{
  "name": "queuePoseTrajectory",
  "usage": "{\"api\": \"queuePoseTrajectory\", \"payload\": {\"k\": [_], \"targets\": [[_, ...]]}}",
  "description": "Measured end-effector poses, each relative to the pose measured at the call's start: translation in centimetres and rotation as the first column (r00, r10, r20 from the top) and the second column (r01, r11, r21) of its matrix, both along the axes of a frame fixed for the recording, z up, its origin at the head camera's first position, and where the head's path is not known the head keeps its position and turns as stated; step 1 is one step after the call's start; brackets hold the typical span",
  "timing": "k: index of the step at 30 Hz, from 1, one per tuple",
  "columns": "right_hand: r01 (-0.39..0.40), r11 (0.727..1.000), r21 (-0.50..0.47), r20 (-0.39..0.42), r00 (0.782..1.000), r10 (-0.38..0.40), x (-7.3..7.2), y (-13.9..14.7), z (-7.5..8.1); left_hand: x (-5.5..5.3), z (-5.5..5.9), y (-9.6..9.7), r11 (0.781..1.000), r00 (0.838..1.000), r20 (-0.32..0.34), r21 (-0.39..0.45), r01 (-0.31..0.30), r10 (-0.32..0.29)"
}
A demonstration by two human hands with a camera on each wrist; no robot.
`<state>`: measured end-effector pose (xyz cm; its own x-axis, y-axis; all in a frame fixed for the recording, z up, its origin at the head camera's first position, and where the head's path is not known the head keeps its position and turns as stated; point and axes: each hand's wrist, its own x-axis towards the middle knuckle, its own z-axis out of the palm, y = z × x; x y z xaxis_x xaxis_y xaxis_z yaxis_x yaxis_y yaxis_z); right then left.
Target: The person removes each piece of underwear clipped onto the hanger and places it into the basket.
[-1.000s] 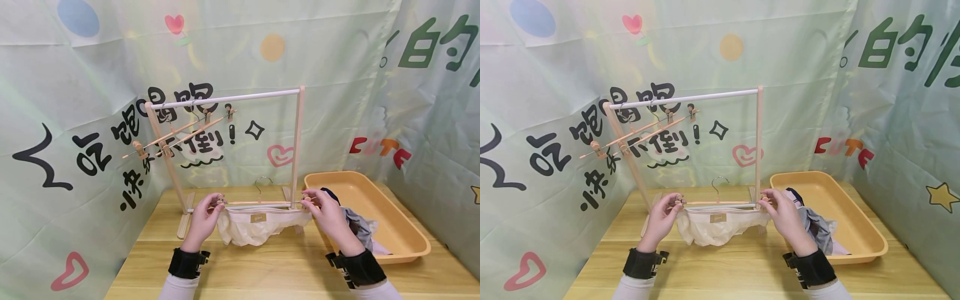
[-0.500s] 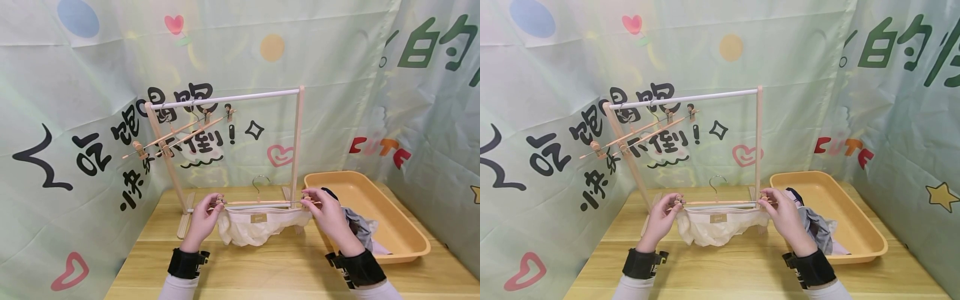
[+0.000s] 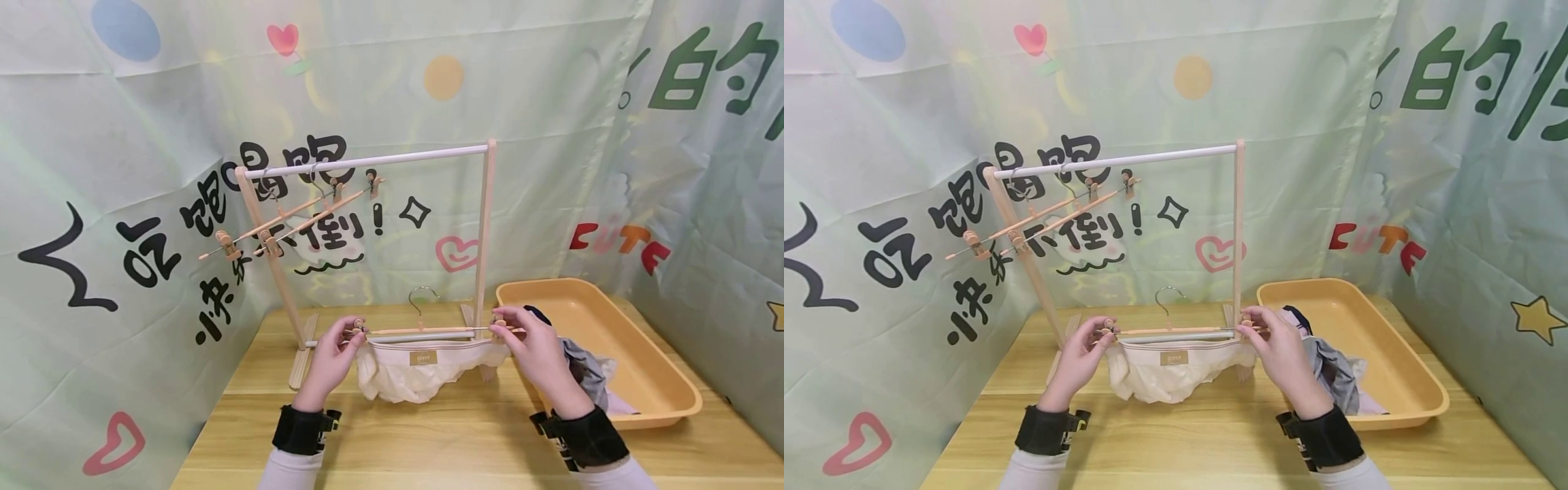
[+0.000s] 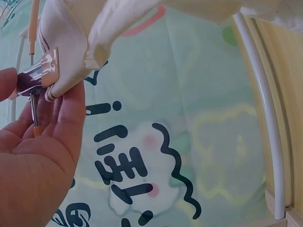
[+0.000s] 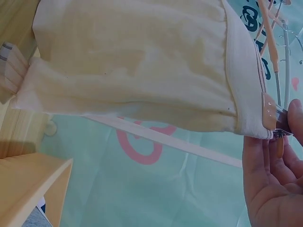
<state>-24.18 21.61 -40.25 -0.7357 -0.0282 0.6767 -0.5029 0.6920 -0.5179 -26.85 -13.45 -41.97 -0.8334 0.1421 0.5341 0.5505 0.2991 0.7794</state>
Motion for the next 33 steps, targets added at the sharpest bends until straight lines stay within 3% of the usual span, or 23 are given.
{"api": "queuePoseTrajectory", "payload": {"k": [9,16,20,24,30,33], "targets": [[0.01,1.0,0.004,-0.007,1.0,-0.01,0.1,-0.2,0.0,-0.1,0.0,-0.2,1.0,0.998,0.061,-0.006,0.016,-0.015],[0.008,1.0,0.005,-0.015,1.0,-0.007,0.1,-0.2,0.1,1.8,2.3,0.4,0.999,0.999,0.034,-0.028,0.031,-0.03],[0.01,1.0,0.007,-0.014,1.0,-0.01,0.3,-0.2,0.2,2.0,2.5,0.5,0.999,0.999,0.038,-0.045,0.013,-0.012],[0.014,1.0,0.012,-0.015,1.0,-0.013,0.4,-0.3,0.2,2.0,2.4,0.6,0.997,1.0,0.019,-0.071,-0.011,0.012],[0.019,1.0,0.025,-0.025,1.0,-0.018,0.5,-0.4,0.3,2.0,2.4,0.6,0.996,0.997,0.048,-0.074,-0.053,0.057],[0.02,0.999,0.03,-0.024,1.0,-0.019,0.6,-0.4,0.3,1.1,1.3,0.3,0.993,0.996,0.046,-0.088,-0.077,0.081]]}}
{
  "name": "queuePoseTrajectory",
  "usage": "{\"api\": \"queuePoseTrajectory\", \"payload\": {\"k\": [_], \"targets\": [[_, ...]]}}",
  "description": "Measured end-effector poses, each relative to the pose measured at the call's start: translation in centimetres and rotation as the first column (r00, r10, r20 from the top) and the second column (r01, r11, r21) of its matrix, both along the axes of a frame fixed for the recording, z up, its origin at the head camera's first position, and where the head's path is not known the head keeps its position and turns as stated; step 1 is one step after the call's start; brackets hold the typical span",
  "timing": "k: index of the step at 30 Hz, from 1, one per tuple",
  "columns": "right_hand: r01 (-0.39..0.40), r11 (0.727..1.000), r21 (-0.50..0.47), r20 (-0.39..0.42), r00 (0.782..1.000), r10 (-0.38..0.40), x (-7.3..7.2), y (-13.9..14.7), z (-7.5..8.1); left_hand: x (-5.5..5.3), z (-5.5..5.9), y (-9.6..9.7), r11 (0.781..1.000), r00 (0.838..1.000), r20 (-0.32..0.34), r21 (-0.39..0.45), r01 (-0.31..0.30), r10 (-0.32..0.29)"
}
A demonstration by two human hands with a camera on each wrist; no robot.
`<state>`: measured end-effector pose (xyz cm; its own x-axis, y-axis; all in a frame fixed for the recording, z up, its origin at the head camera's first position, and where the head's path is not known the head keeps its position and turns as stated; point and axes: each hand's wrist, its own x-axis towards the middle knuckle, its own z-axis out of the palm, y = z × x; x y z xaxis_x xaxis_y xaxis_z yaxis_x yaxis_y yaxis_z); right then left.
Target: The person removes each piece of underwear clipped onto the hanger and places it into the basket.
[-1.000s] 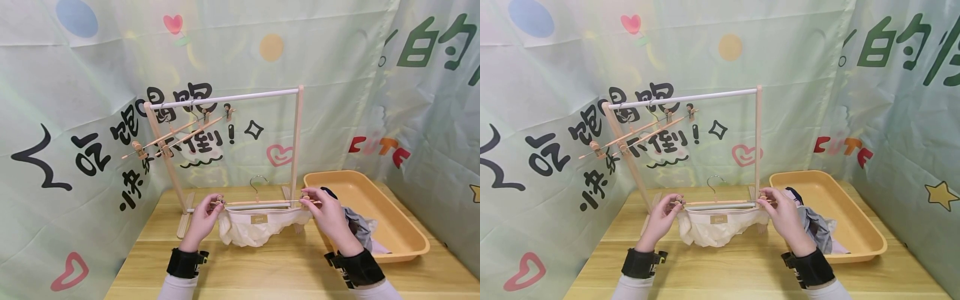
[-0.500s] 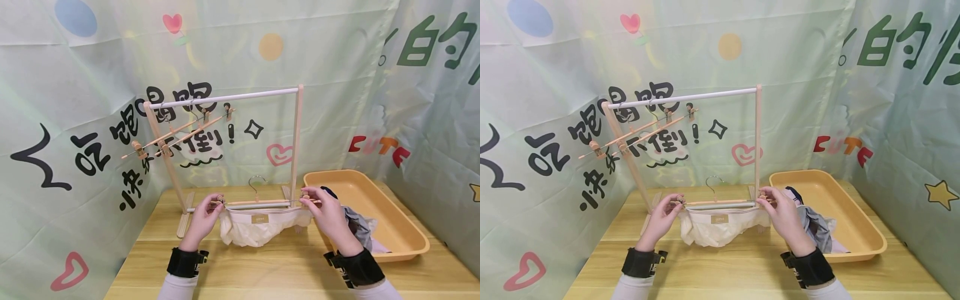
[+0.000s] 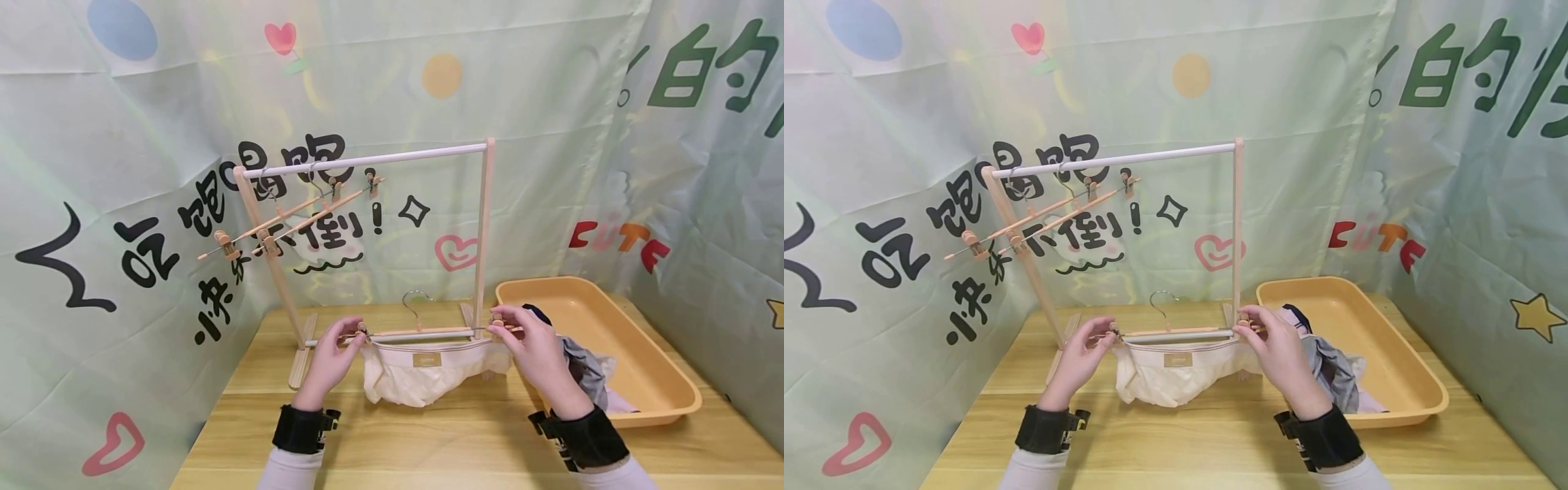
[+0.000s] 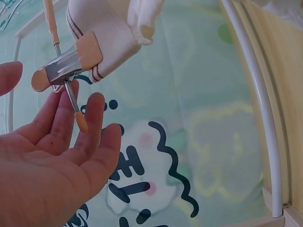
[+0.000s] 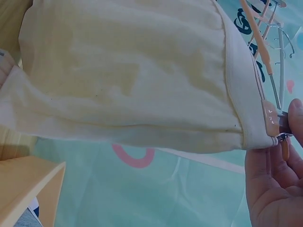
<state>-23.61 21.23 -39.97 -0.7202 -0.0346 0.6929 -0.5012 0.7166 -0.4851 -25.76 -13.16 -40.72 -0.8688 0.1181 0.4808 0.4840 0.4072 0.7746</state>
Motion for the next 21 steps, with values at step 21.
{"api": "queuePoseTrajectory", "payload": {"k": [21], "targets": [[-0.045,0.999,-0.001,-0.018,0.999,0.045,0.4,-0.7,0.2,-0.3,-1.0,0.8,0.993,0.98,-0.197,-0.112,-0.021,-0.002]]}}
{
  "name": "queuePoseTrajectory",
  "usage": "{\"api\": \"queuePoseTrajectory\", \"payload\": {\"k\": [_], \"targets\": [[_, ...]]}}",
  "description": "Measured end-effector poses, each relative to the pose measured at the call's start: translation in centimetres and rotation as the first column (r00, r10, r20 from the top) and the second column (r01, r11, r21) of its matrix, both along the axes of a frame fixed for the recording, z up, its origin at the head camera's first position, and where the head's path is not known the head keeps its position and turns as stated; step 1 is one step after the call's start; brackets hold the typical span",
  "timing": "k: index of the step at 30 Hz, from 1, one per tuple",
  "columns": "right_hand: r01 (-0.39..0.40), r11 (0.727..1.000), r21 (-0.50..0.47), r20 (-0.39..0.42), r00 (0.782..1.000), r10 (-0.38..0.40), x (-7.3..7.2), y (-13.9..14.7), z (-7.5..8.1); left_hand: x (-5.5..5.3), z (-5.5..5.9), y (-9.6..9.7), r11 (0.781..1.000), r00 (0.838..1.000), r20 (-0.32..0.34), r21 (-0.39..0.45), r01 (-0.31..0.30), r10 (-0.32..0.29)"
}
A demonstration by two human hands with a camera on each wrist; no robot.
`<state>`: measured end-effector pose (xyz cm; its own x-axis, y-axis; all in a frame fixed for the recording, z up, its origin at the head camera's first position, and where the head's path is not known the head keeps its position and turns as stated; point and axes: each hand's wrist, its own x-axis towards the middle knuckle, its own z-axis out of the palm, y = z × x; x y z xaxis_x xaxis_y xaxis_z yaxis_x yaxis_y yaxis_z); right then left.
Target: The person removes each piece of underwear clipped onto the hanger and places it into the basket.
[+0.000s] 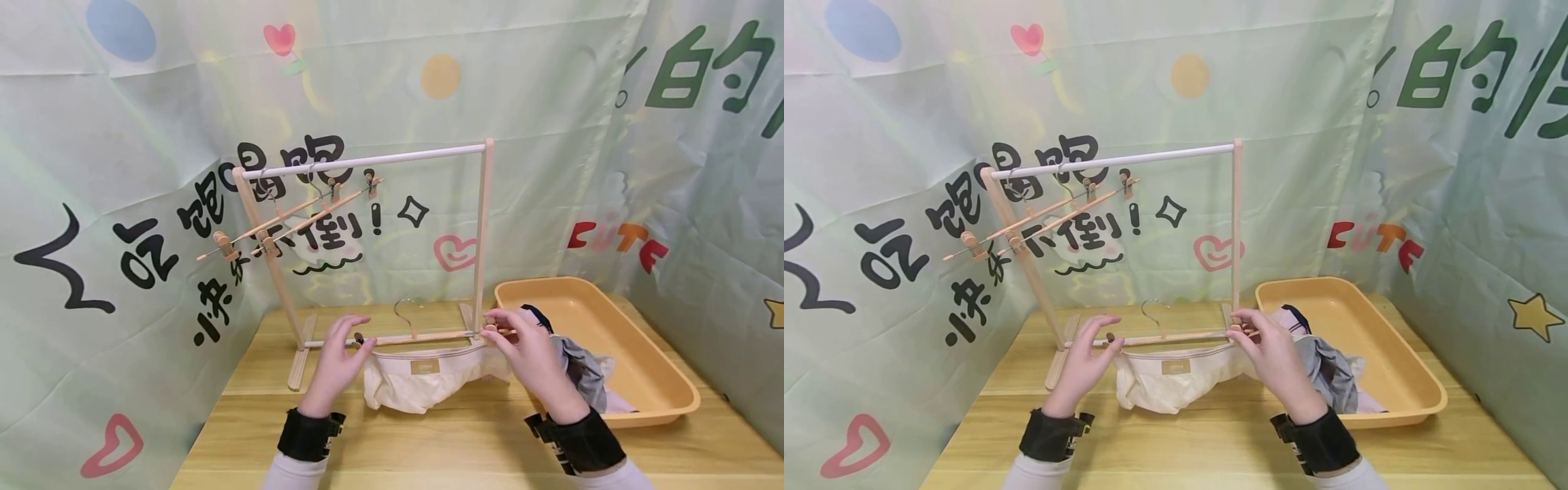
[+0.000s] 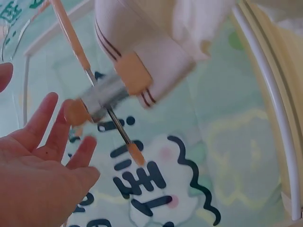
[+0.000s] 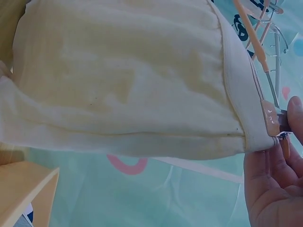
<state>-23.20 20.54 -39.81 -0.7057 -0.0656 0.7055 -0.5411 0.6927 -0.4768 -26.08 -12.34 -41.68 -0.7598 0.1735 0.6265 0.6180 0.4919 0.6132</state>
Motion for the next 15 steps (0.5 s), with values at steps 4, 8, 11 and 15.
{"api": "queuePoseTrajectory", "payload": {"k": [4,8,11,15], "targets": [[-0.028,1.0,-0.004,-0.014,1.0,0.028,0.0,-0.3,-0.1,0.3,-0.1,0.9,1.0,0.999,-0.03,-0.012,0.027,-0.027],[-0.052,0.999,-0.011,-0.019,0.998,0.052,0.0,-0.6,-0.2,0.6,-0.3,1.8,0.998,0.997,-0.038,-0.024,0.062,-0.062],[-0.067,0.998,-0.007,-0.016,0.998,0.066,0.1,-0.8,-0.3,0.8,-0.6,2.4,0.997,0.997,-0.013,-0.035,0.075,-0.076],[-0.086,0.996,0.007,-0.014,0.996,0.086,0.2,-1.0,-0.3,1.1,-0.8,3.1,0.995,0.996,0.037,-0.048,0.084,-0.083]]}}
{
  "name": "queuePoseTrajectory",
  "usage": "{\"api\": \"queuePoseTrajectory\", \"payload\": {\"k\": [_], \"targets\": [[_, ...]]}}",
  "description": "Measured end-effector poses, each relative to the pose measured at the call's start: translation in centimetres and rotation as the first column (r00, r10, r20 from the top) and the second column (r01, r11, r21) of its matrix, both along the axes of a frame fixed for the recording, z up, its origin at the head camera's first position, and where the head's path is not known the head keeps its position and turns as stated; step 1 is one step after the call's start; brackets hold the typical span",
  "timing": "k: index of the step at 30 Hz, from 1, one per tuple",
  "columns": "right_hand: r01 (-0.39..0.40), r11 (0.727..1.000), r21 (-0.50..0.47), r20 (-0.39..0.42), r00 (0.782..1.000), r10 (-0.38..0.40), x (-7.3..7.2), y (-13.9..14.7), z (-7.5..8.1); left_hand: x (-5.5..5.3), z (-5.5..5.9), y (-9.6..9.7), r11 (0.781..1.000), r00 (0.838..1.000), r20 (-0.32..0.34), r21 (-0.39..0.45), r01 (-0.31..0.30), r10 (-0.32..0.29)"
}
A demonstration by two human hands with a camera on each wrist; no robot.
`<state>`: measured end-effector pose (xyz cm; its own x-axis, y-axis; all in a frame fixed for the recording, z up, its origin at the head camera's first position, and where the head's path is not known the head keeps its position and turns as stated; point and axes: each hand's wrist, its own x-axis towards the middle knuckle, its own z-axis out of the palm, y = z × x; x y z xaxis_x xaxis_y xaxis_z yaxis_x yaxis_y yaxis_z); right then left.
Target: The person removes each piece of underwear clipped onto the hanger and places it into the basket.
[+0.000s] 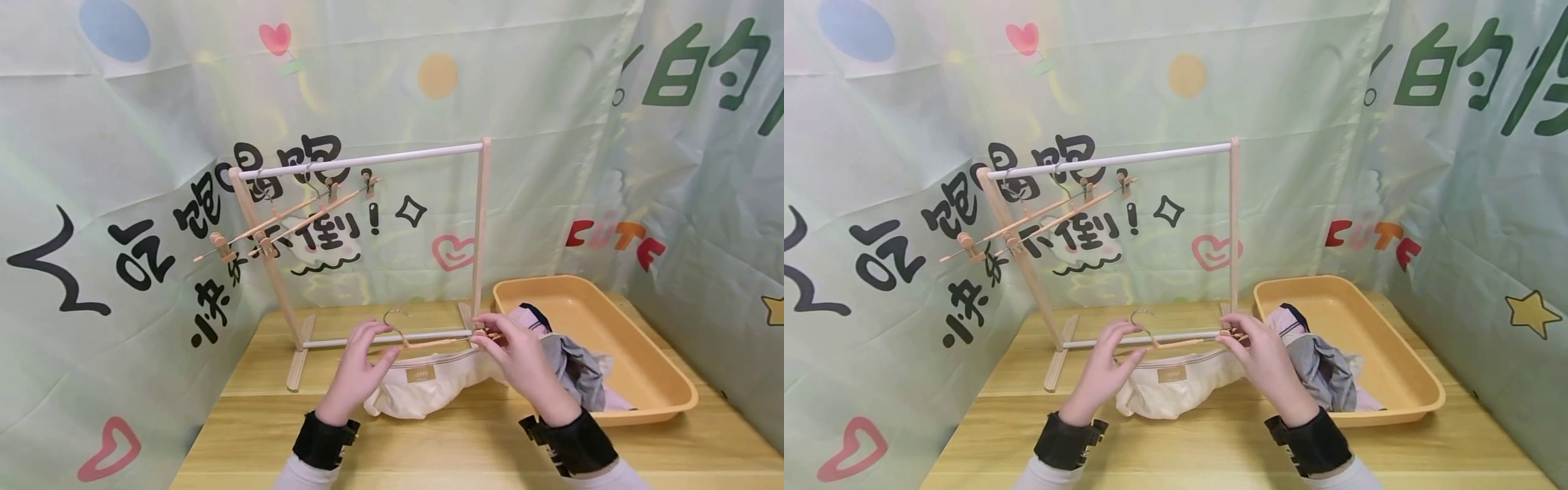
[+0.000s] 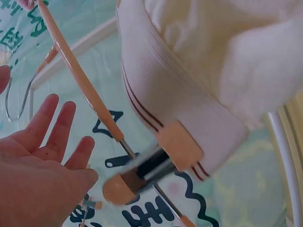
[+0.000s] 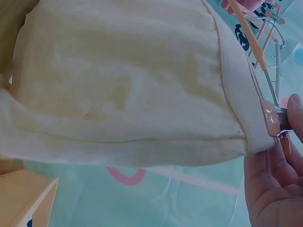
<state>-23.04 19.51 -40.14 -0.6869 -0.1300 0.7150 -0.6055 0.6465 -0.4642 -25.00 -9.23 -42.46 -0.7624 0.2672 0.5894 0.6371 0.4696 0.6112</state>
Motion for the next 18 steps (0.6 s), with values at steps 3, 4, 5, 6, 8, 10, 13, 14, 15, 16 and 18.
{"api": "queuePoseTrajectory", "payload": {"k": [3,4,5,6,8,10,13,14,15,16,18], "targets": [[-0.013,1.0,0.012,0.003,1.0,0.013,0.15,-0.2,-0.06,0.21,-0.08,0.31,1.0,1.0,0.02,-0.006,0.004,-0.004],[-0.015,1.0,0.016,0.003,1.0,0.015,0.21,-0.26,-0.08,0.25,-0.11,0.41,1.0,1.0,0.018,-0.008,0.006,-0.006],[-0.016,1.0,0.02,0.001,1.0,0.016,0.27,-0.31,-0.1,0.29,-0.14,0.49,1.0,1.0,0.02,-0.01,0.008,-0.007],[-0.018,1.0,0.024,0.002,1.0,0.017,0.32,-0.36,-0.12,0.33,-0.17,0.53,1.0,1.0,0.025,-0.009,0.008,-0.008],[-0.022,0.999,0.027,-0.001,1.0,0.022,0.37,-0.46,-0.18,0.32,-0.25,0.59,1.0,1.0,0.026,-0.007,0.009,-0.009],[-0.028,0.999,0.027,-0.005,1.0,0.028,0.4,-0.56,-0.23,0.3,-0.32,0.6,1.0,0.999,0.033,-0.004,0.011,-0.011],[-0.039,0.999,0.024,-0.009,0.999,0.039,0.44,-0.73,-0.25,0.18,-0.44,0.57,1.0,0.999,0.049,0.0,0.015,-0.015],[-0.042,0.999,0.024,-0.009,0.999,0.042,0.46,-0.79,-0.23,0.14,-0.46,0.56,1.0,0.999,0.052,-0.001,0.016,-0.016],[-0.045,0.999,0.024,-0.011,0.999,0.045,0.48,-0.83,-0.23,0.1,-0.49,0.56,1.0,0.998,0.053,-0.002,0.017,-0.017],[-0.046,0.999,0.024,-0.011,0.999,0.046,0.51,-0.88,-0.21,0.05,-0.51,0.57,1.0,0.998,0.053,-0.002,0.021,-0.021],[-0.047,0.999,0.026,-0.013,0.999,0.047,0.54,-0.95,-0.2,-0.01,-0.52,0.65,1.0,0.998,0.055,0.0,0.03,-0.03]]}}
